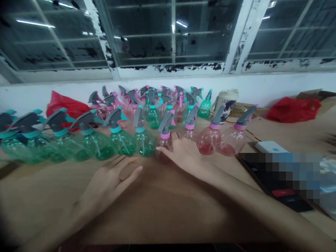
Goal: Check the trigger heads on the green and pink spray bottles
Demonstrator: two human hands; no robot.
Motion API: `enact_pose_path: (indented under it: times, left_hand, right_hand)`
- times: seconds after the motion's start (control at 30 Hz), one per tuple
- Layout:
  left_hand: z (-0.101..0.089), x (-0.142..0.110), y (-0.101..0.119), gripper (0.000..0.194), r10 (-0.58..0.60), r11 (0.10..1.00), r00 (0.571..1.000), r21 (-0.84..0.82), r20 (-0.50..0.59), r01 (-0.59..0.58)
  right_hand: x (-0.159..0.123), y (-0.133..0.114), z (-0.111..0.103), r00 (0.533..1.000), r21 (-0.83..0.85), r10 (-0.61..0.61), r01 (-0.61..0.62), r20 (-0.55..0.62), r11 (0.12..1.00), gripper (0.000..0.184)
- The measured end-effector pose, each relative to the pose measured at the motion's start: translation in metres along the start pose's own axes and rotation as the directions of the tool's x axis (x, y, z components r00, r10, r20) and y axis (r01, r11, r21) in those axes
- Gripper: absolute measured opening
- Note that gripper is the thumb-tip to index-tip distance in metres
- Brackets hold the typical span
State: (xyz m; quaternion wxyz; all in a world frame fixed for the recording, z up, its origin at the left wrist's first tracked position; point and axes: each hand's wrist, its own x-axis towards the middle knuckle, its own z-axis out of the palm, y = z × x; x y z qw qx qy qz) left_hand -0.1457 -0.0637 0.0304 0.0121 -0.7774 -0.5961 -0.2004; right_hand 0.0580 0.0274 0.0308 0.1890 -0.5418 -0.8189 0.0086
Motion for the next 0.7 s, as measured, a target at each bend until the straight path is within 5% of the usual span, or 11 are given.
enact_pose_path:
  times: [0.1, 0.33, 0.5, 0.7]
  left_hand:
    - [0.001, 0.004, 0.005, 0.025, -0.023, 0.986, 1.0, -0.164, 0.02, 0.026]
    - [0.002, 0.031, 0.032, 0.062, 0.07, 0.862, 0.996, -0.507, 0.063, -0.029]
    - [0.005, 0.043, 0.055, 0.054, 0.132, 0.775, 0.991, -0.626, 0.019, -0.092]
    - [0.019, 0.049, 0.056, 0.036, 0.084, 0.692, 0.996, -0.722, 0.042, -0.028]
  right_hand:
    - [-0.019, -0.004, -0.006, 0.999, -0.011, -0.047, 0.047, -0.013, 0.999, 0.06]
    - [-0.061, -0.011, -0.008, 0.986, 0.0, -0.16, 0.16, -0.036, 0.987, 0.049]
    - [-0.073, -0.015, -0.004, 0.981, 0.098, -0.184, 0.189, -0.056, 0.977, 0.06]
    - [-0.078, -0.009, 0.014, 0.934, 0.136, -0.291, 0.322, -0.207, 0.937, 0.069]
